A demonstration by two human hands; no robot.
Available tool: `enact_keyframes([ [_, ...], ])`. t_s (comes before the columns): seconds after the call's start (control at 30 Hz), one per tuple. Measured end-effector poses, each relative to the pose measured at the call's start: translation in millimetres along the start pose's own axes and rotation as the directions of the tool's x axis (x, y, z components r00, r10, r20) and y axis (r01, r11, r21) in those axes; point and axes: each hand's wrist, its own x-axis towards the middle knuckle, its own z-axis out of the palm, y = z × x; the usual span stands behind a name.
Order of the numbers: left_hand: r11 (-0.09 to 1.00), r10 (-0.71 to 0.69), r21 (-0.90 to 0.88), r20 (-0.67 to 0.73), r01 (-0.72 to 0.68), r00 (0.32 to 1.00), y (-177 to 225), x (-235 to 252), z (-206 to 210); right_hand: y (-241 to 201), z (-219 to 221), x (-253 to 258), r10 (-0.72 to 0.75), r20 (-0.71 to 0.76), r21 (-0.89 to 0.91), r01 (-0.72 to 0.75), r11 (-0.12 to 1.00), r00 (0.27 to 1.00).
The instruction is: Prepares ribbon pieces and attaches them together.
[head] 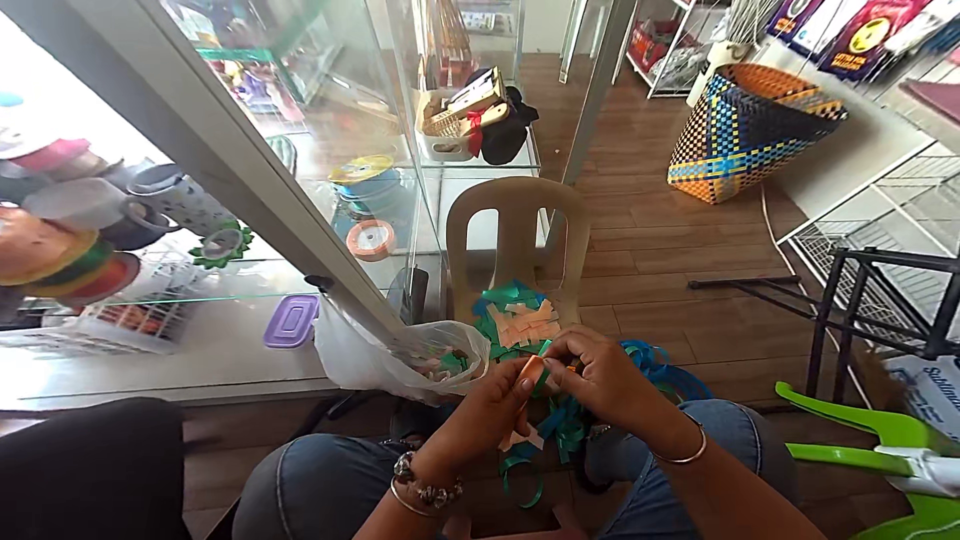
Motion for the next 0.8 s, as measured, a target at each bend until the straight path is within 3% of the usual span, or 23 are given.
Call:
enact_keyframes([
  [0.2,0.986,-0.144,0.081,-0.014,0.144,0.990,-0.5,1.5,-2.9,4.6,3.0,0.7,-0.026,-0.023,-0.087,0.024,0.996,0.999],
  [0.33,0.982,-0.182,0.044,-0.057,0.185,0.982,2.5,0.3,-4.0,4.3,1.6,1.0,-0.090,-0.099,-0.030,0.087,0.996,0.991],
  [0.43,0.983,-0.174,0.034,-0.099,0.178,0.980,4.5,-1.3,-6.7,-8.3,-10.3,-5.5,-0.154,-0.069,0.222,0.166,0.961,0.986],
  [0.53,0.986,-0.156,0.031,-0.119,0.161,0.981,5.5,-2.5,-8.1,-20.9,-20.3,-14.0,-0.257,0.084,0.611,0.154,0.776,0.963],
  [0.6,0.991,-0.128,0.035,-0.093,0.132,0.987,5.1,-2.4,-7.8,-21.8,-19.4,-14.9,-0.318,0.180,0.720,0.096,0.687,0.931],
  [0.7,0.990,-0.052,0.132,-0.046,0.058,0.998,5.6,-3.1,-5.8,-17.9,-7.2,-13.3,-0.240,0.213,0.605,0.065,0.794,0.947],
  [0.8,0.977,-0.050,0.204,-0.035,0.056,0.998,7.0,-4.0,-4.0,-17.8,3.1,-10.9,-0.018,0.162,0.386,-0.047,0.921,0.987],
])
